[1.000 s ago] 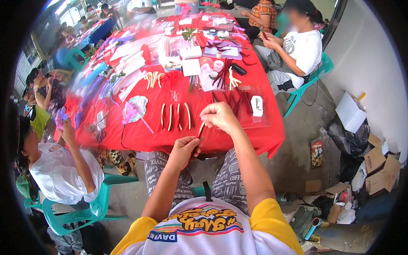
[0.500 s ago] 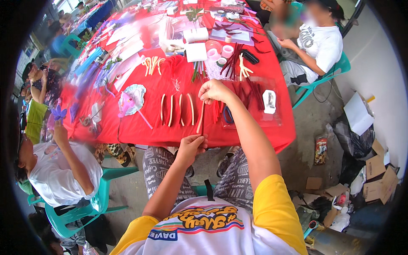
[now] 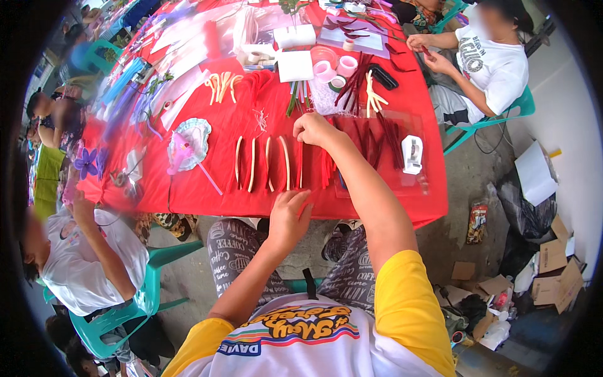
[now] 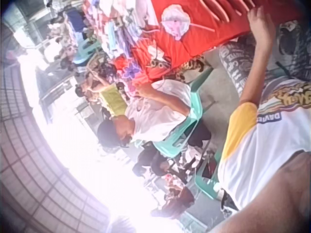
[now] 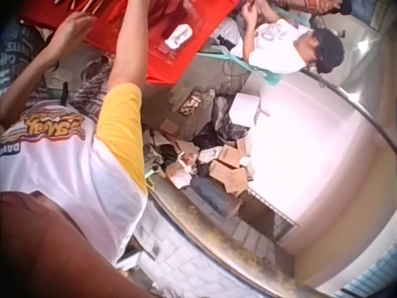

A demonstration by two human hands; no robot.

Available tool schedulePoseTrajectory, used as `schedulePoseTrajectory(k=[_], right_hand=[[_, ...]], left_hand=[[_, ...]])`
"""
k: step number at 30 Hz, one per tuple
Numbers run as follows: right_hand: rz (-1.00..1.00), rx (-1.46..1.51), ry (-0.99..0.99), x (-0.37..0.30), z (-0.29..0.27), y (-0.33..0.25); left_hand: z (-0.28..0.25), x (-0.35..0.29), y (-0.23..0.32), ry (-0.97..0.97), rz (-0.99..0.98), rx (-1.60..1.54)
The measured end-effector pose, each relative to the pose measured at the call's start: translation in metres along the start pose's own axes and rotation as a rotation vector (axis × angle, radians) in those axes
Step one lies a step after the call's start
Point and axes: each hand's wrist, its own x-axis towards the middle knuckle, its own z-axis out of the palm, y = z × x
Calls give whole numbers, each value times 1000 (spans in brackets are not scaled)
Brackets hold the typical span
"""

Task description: The person assembles ribbon decorations at a table. They pick up red ribbon strips, fold them together by hand, and secure the center of the bundle with a thin wire.

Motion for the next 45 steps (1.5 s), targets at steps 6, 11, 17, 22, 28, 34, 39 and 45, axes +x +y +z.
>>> schedulePoseTrajectory(k=[6,11,17,22,28,34,39,45], right_hand=[[-226,-132,339,-20,10,2],[-203,-109,458,-87,27,-50],[-234,-81,578,-176,51,-70],[-143,9,703,-190,61,-68],[-172,104,766,-178,58,-80],[-116,182,764,-186,59,-76],[-74,217,767,-187,55,-71],[-76,247,775,-187,49,-72]], left_hand=[[8,15,-4,-21,79,121],[-15,3,-10,81,124,55],[-77,9,-61,322,51,426],[-89,29,-99,366,-14,445],[-75,55,-119,410,-202,352],[-60,59,-127,361,-173,454],[-64,64,-143,382,-239,493],[-64,63,-138,346,-246,539]])
